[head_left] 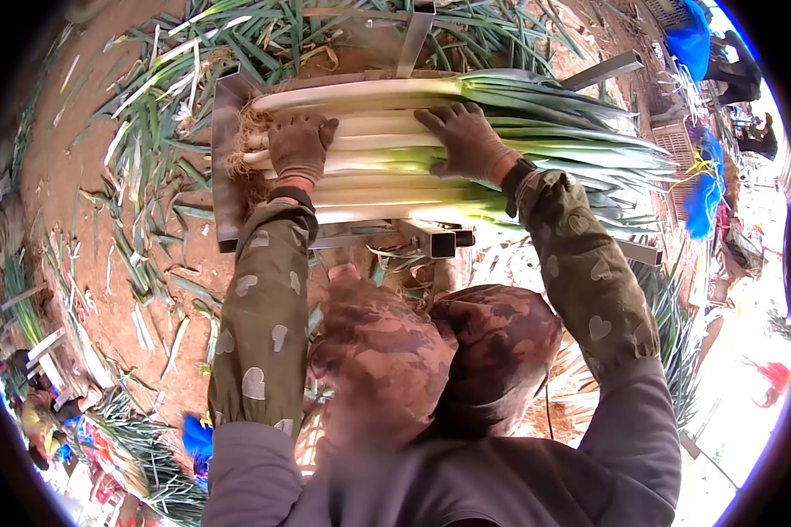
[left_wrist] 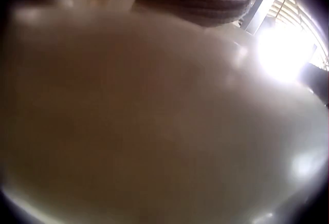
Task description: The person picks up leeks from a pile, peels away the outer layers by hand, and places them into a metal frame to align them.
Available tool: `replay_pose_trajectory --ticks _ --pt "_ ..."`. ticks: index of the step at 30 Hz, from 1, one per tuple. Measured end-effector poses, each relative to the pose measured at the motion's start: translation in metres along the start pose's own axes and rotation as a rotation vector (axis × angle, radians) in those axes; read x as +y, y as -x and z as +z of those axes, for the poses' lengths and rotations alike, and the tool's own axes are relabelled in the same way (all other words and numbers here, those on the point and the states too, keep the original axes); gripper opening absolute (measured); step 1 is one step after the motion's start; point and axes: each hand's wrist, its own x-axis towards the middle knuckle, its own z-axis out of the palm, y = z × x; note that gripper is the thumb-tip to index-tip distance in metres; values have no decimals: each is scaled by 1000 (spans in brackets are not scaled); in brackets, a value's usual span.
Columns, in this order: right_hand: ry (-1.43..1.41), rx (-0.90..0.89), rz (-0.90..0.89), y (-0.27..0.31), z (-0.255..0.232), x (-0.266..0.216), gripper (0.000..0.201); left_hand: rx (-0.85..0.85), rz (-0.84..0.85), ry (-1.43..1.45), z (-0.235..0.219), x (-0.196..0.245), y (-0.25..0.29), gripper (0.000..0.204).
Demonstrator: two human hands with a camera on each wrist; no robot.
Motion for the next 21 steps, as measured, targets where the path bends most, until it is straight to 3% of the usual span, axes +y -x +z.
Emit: replay_pose_trajectory --ticks 2,5,6,9,11,14,18,21 --pt "111 -3 -14 3 -8 0 95 -1 -24 -56 -4 -1 -4 40" --pt "322 -26 92 43 -20 19 102 -188 -59 -26 -13 1 -11 40" --pt "261 -30 173 56 -20 31 105 -144 -28 21 -10 -2 -12 41" --pt "133 -98 437 66 -15 72 105 -281 -109 82 -5 -4 -26 44" --pt "94 -164 591 66 -19 76 102 -216 -64 44 4 -4 -28 48" --pt "102 -39 550 78 -5 74 99 -112 -46 34 -2 -3 -22 52" --pt "87 31 535 82 -7 69 99 -137 -74 64 -2 -3 -23 55" --pt "74 -7 596 71 8 84 97 92 -22 33 17 -6 -26 54"
